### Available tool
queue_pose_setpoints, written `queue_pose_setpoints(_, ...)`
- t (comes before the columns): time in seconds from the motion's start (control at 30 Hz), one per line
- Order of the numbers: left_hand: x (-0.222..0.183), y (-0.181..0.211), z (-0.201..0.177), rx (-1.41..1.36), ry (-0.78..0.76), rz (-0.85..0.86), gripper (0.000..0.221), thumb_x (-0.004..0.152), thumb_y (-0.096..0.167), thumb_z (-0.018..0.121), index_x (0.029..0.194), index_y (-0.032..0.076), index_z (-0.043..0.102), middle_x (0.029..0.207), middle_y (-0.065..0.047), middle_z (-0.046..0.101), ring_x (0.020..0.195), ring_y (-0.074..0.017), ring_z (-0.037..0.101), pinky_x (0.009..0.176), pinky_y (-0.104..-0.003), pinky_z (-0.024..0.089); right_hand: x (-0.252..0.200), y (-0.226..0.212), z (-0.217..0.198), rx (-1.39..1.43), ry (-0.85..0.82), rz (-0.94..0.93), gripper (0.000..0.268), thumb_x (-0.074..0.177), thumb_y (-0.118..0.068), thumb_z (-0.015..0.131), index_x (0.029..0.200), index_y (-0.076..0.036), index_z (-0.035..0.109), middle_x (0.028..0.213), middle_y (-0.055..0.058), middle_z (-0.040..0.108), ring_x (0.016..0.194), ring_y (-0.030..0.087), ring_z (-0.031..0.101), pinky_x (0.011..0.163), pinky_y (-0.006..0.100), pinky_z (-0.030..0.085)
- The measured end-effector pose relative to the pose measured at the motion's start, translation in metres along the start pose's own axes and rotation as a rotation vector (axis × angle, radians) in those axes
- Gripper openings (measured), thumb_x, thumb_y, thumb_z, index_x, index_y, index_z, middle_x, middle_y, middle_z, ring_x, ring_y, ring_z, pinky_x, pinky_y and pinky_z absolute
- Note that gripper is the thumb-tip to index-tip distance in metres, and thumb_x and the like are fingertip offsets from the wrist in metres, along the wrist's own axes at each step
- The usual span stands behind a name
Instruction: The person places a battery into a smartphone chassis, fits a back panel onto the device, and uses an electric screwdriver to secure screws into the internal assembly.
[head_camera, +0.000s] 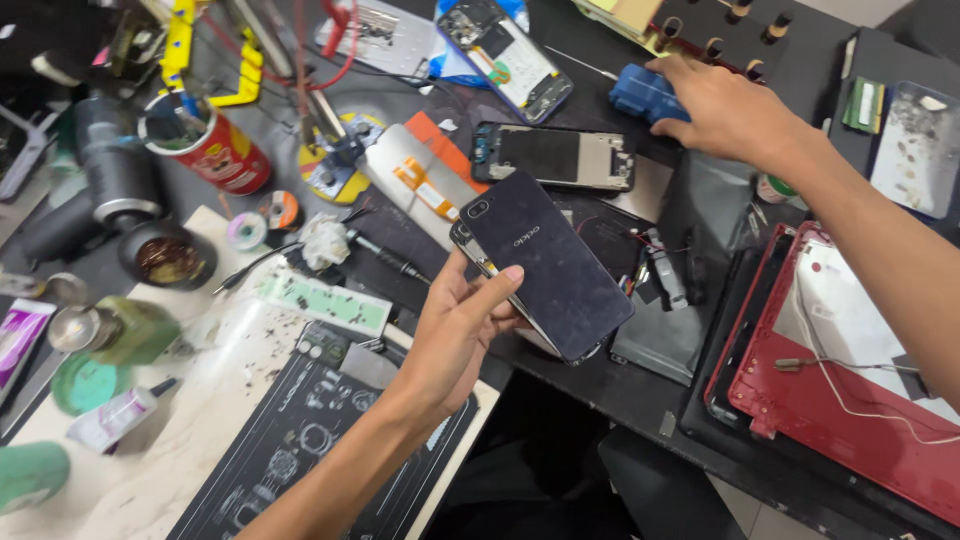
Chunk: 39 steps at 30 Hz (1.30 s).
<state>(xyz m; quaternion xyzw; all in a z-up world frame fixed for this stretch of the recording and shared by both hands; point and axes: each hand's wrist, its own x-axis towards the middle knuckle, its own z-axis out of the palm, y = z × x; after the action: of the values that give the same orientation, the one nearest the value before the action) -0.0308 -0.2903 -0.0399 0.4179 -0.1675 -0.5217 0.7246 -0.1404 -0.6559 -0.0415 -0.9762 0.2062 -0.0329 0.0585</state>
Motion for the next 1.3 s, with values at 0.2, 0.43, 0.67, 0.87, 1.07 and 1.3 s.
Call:
queue_pose_setpoints(0.2,0.053,0.015,0.013,0.088,-0.074,-0.054,0.043,0.096,0.013,0.063,0.136,0.005,0.051,0.117,-0.009,0.07,0.098,-0.0182,0.073,0.082,-0.038,0.059,-0.017,0.054,-0.028,0.177,0.178,0.065,0.072,0.094,-0.039,0.078,0.144,0.001,0.046,0.116,0.033,0.068,0.108,0.044,0.07,0.091,0.048,0.056)
queue_pose_setpoints(0.43,0.148,0.015,0.031,0.227,-0.167,-0.077,0.039,0.093,0.012,0.062,0.131,0.004,0.056,0.113,-0.01,0.07,0.097,-0.0196,0.072,0.083,-0.038,0.062,-0.064,0.085,-0.052,0.152,0.317,0.509,0.062,0.1,-0.037,0.072,0.142,-0.003,0.043,0.103,0.032,0.069,0.095,0.05,0.07,0.087,0.052,0.055)
queue_pose_setpoints(0.67,0.241,-0.024,0.045,0.268,-0.131,-0.202,0.027,0.092,0.009,0.062,0.117,0.001,0.059,0.099,-0.015,0.068,0.08,-0.0288,0.071,0.07,-0.045,0.062,-0.056,0.067,-0.026,0.112,0.167,0.661,0.054,0.097,-0.04,0.06,0.141,-0.013,0.044,0.101,0.032,0.069,0.096,0.055,0.066,0.09,0.06,0.05)
queue_pose_setpoints(0.87,0.278,-0.057,0.058,0.079,0.016,-0.184,0.018,0.094,0.007,0.059,0.107,-0.004,0.063,0.095,-0.018,0.07,0.079,-0.0299,0.073,0.069,-0.049,0.064,-0.041,0.061,-0.019,0.108,0.063,0.687,0.049,0.096,-0.041,0.058,0.139,-0.019,0.05,0.103,0.026,0.072,0.099,0.05,0.067,0.089,0.059,0.05)
queue_pose_setpoints(1.07,0.292,-0.057,0.076,0.094,0.175,-0.125,0.02,0.095,0.006,0.063,0.103,-0.012,0.061,0.098,-0.023,0.07,0.082,-0.035,0.075,0.065,-0.052,0.068,-0.032,0.067,-0.006,0.031,0.033,0.673,0.05,0.096,-0.043,0.061,0.137,-0.016,0.049,0.099,0.025,0.073,0.099,0.047,0.068,0.089,0.058,0.05)
queue_pose_setpoints(1.3,0.287,-0.05,0.073,0.089,0.148,-0.162,0.024,0.095,0.01,0.061,0.103,-0.013,0.061,0.098,-0.025,0.071,0.081,-0.0363,0.076,0.065,-0.052,0.068,-0.032,0.068,-0.004,0.019,0.018,0.671,0.062,0.091,-0.047,0.067,0.138,-0.014,0.046,0.096,0.024,0.073,0.097,0.047,0.069,0.087,0.057,0.053)
